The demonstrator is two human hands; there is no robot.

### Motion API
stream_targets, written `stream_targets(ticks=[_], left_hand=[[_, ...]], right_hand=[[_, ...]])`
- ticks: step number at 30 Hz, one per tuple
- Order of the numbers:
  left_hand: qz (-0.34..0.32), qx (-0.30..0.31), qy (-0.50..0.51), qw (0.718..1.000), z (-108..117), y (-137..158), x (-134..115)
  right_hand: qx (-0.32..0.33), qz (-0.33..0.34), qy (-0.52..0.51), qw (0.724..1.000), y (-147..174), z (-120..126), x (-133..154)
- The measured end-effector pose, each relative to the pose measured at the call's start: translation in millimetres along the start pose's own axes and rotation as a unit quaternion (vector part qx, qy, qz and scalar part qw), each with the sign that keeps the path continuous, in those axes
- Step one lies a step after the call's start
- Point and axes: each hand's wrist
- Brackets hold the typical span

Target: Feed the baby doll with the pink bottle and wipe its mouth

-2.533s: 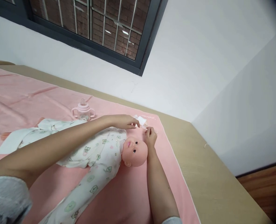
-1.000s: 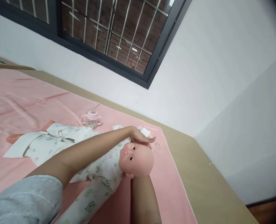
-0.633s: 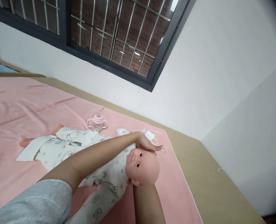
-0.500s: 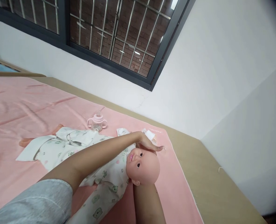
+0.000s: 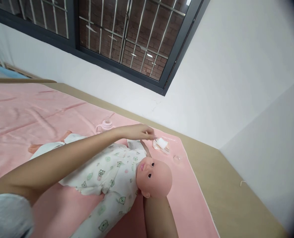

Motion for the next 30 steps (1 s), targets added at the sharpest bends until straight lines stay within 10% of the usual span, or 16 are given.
stream_targets(ticks=[6,11,19,30], left_hand=[[0.178,-0.281,-0.125,0.935,18.9,84.9,60.3],[0.347,-0.306,-0.222,0.858,34.6,115.3,125.5],[0.397,-0.274,-0.238,0.843,34.2,95.4,153.1],[0.363,-0.301,-0.127,0.873,36.8,78.1,191.3]], right_hand=[[0.266,0.033,0.122,0.956,-7.7,-5.7,-3.3],[0.448,-0.003,0.223,0.866,-9.4,-20.9,-15.6],[0.143,-0.011,0.039,0.989,-18.7,-50.2,-33.3],[0.192,-0.044,-0.002,0.98,-15.6,-35.1,-26.3]])
Point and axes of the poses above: each hand's wrist, its own y-axis away from the middle knuckle, its own z-axis out of the back of the hand, x = y × z, and after that the axes turned 3 degrees about -x, right-handed
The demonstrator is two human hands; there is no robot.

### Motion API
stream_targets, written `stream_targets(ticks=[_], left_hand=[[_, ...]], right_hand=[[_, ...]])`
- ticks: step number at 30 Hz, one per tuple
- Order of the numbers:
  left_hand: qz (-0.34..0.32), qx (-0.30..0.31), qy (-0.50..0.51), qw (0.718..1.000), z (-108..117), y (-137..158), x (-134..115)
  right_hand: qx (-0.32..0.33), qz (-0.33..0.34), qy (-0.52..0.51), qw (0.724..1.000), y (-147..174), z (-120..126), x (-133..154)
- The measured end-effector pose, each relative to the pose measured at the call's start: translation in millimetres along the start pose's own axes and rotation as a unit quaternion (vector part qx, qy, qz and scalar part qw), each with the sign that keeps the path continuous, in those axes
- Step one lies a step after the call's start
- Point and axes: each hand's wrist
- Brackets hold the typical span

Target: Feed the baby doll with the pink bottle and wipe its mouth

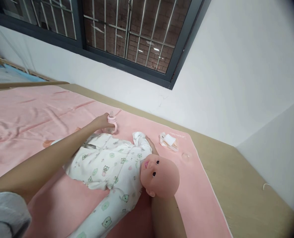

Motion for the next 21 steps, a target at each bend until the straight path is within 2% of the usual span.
stream_targets(ticks=[3,4,5,9,10,14,16,18,19,21], left_hand=[[-0.001,-0.001,0.059,0.998,-0.8,-5.2,-1.2],[-0.001,-0.005,0.077,0.997,-0.4,-5.5,-3.2],[-0.001,-0.01,0.096,0.995,0.3,-5.1,-6.0],[-0.009,-0.039,0.189,0.981,5.2,1.3,-24.0],[-0.013,-0.045,0.217,0.975,6.8,3.7,-30.0],[-0.044,-0.042,0.319,0.946,14.5,16.4,-56.3],[-0.054,-0.026,0.348,0.936,17.9,24.3,-68.3],[-0.055,-0.018,0.36,0.931,20.0,32.5,-77.9],[-0.053,-0.011,0.368,0.928,20.7,36.4,-81.7],[-0.052,0.025,0.396,0.916,22.5,43.7,-87.3]], right_hand=[[0.031,-0.117,0.012,0.993,6.5,5.4,4.0],[0.038,-0.131,0.021,0.99,8.2,5.9,4.7],[0.037,-0.116,0.028,0.992,9.5,5.8,5.1],[-0.013,0.057,0.036,0.998,9.8,1.5,3.9],[-0.03,0.067,0.035,0.997,9.2,0.1,3.1],[-0.106,-0.037,-0.006,0.994,8.3,-3.7,-1.1],[-0.118,-0.038,-0.018,0.992,9.5,-3.1,-2.0],[-0.101,-0.024,-0.006,0.995,11.9,0.6,-0.3],[-0.086,-0.038,0.002,0.996,13.7,3.9,1.7],[-0.046,-0.115,0.015,0.992,18.4,13.3,8.2]])
Point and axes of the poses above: each hand's wrist, its own y-axis away from the middle knuckle, its own z-axis out of the back of the hand, x = y × z, and after that the axes turned 3 degrees about -x, right-handed
